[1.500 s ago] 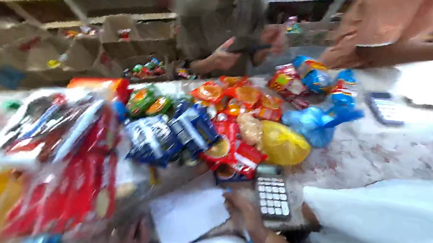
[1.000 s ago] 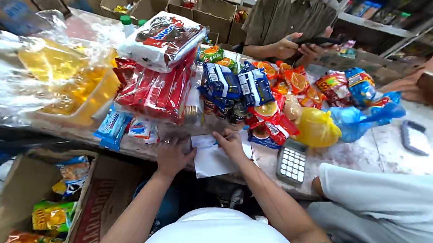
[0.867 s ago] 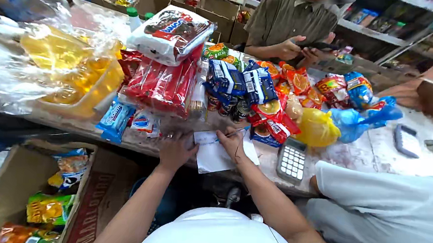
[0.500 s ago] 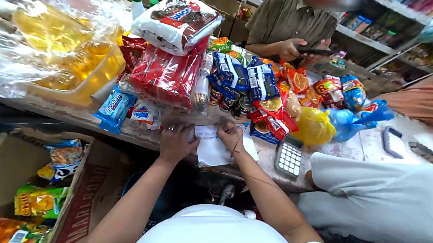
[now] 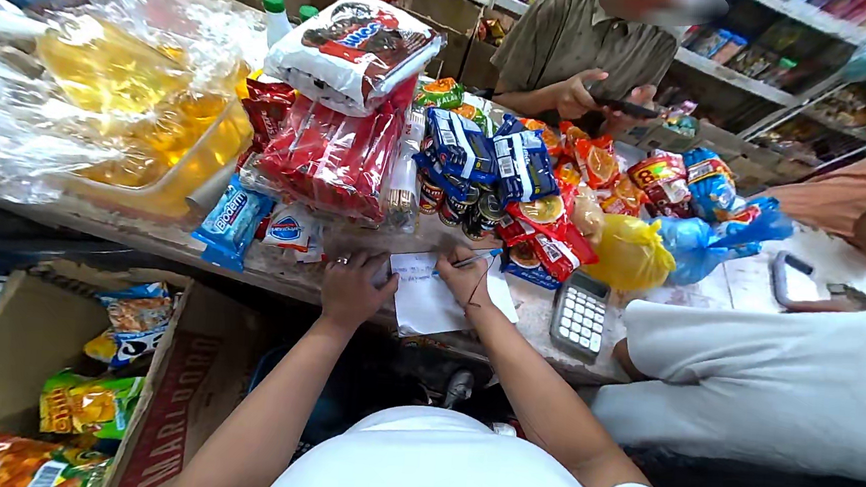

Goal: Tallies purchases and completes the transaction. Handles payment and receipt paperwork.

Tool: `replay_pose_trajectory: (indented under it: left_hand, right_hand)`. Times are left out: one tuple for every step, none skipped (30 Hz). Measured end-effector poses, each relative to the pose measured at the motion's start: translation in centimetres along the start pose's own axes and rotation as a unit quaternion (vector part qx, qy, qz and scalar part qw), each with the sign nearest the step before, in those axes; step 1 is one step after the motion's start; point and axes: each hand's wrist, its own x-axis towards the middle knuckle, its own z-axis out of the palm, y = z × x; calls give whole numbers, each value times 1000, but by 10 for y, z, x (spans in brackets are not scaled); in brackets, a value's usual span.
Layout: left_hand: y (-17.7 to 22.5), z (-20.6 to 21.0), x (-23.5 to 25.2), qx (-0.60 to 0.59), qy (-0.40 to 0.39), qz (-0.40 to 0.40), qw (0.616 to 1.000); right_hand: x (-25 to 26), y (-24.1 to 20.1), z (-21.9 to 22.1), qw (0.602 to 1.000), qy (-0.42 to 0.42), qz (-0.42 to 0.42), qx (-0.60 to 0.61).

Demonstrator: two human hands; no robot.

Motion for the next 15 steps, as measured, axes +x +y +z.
replay_pose_trajectory:
  left_hand:
    - [0, 0, 0, -1, 1, 1, 1000]
    - [0, 0, 0, -3, 1, 1, 1000]
    - [0, 0, 0, -3, 2, 0, 1000]
    - [1, -1, 0, -5, 3, -1, 1000]
    - [1, -1, 0, -6, 3, -1, 1000]
    - [0, -1, 0, -6, 2, -1, 1000]
    - [1, -1, 0, -5, 4, 0, 1000]
    - [2, 0, 1, -6, 4, 0, 1000]
    - [2, 0, 1, -7, 4, -1, 1000]
    - [2, 0, 1, -8, 1, -5, 1000]
    - [1, 0, 0, -6, 0, -7, 1000]
    - [0, 0, -1, -5, 8, -4, 1000]
    - [0, -1, -2, -2, 18, 3, 1000]
    - [1, -2, -2, -2, 26, 13, 1000]
    - [3, -2, -2, -2, 36, 23, 999]
  right_hand:
    - [-1, 0, 0, 1000, 1, 0, 2]
    - [-1, 1, 1, 1000, 5, 1, 8]
    - [-1, 1, 2, 1000, 8, 3, 14]
    - [-1, 0, 3, 1000, 5, 6, 14]
    - [-1, -2, 3, 1000, -1, 4, 9]
    - [0, -4, 3, 1000, -6, 3, 1]
    - [1, -5, 1, 1000, -8, 3, -7]
    - [2, -5, 0, 1000, -5, 2, -12]
    - [2, -3, 0, 1000, 3, -1, -14]
    - [1, -1, 0, 1000, 10, -3, -14]
    - [1, 1, 2, 1000, 13, -6, -18]
    - [1, 1, 4, 999, 13, -11, -28]
    - [2, -1, 5, 999, 11, -16, -39]
    - [5, -3, 4, 999, 8, -17, -42]
    - [7, -5, 1, 999, 0, -13, -35]
